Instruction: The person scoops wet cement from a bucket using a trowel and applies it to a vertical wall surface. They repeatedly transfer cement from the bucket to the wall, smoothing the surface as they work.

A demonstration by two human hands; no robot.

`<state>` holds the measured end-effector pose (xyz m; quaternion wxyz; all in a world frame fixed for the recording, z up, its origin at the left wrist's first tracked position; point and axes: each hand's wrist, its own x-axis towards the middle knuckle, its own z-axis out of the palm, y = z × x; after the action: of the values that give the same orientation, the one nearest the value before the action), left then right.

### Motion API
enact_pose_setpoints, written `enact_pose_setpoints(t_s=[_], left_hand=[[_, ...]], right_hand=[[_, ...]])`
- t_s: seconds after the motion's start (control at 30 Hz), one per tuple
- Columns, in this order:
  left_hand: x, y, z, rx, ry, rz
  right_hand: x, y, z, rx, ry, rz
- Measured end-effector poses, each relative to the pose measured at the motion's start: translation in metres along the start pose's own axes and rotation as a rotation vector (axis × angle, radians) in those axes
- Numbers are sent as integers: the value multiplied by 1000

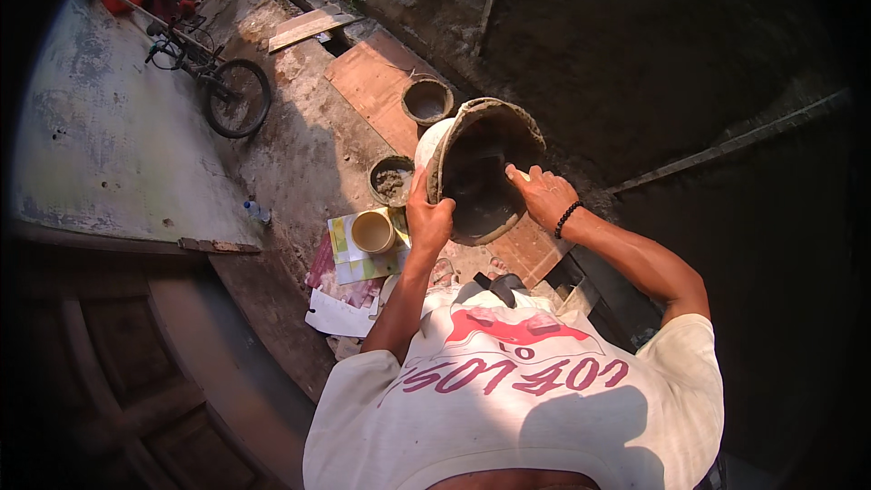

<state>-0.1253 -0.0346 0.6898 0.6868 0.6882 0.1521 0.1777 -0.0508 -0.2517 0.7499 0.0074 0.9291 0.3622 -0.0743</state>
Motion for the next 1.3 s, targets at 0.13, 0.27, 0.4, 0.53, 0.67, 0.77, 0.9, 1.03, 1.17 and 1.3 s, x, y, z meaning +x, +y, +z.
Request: enact_pose_setpoints(t_s=[0.13,0.27,0.4,0.53,0.67,0.77,0.9,1.03,1.17,1.3], left_hand=[[3,-5,2,-55,-2,-60],[1,-8,0,36,-4,-25],[-2,2,3,123,21,32],[-2,-2,9,122,73,55],[1,-19,5,54,71,15],[0,6,9,138,52,52],[-1,5,10,209,49,102],[5,-2,10,154,37,64],[4,2,11,163,25,17],[2,17,19,102,81,40]], right_hand=[[-18,3,14,-35,-151,-69],[-13,6,2,-40,-126,-30],[6,-6,2,-124,50,32],[-10,-12,28,-149,-49,-30],[-14,-13,14,-113,-74,-50],[6,-11,2,-172,45,30],[8,-18,29,-277,56,20],[-5,-20,16,-210,-145,-68],[12,-23,-19,-275,89,-1],[19,-13,19,-267,31,39]])
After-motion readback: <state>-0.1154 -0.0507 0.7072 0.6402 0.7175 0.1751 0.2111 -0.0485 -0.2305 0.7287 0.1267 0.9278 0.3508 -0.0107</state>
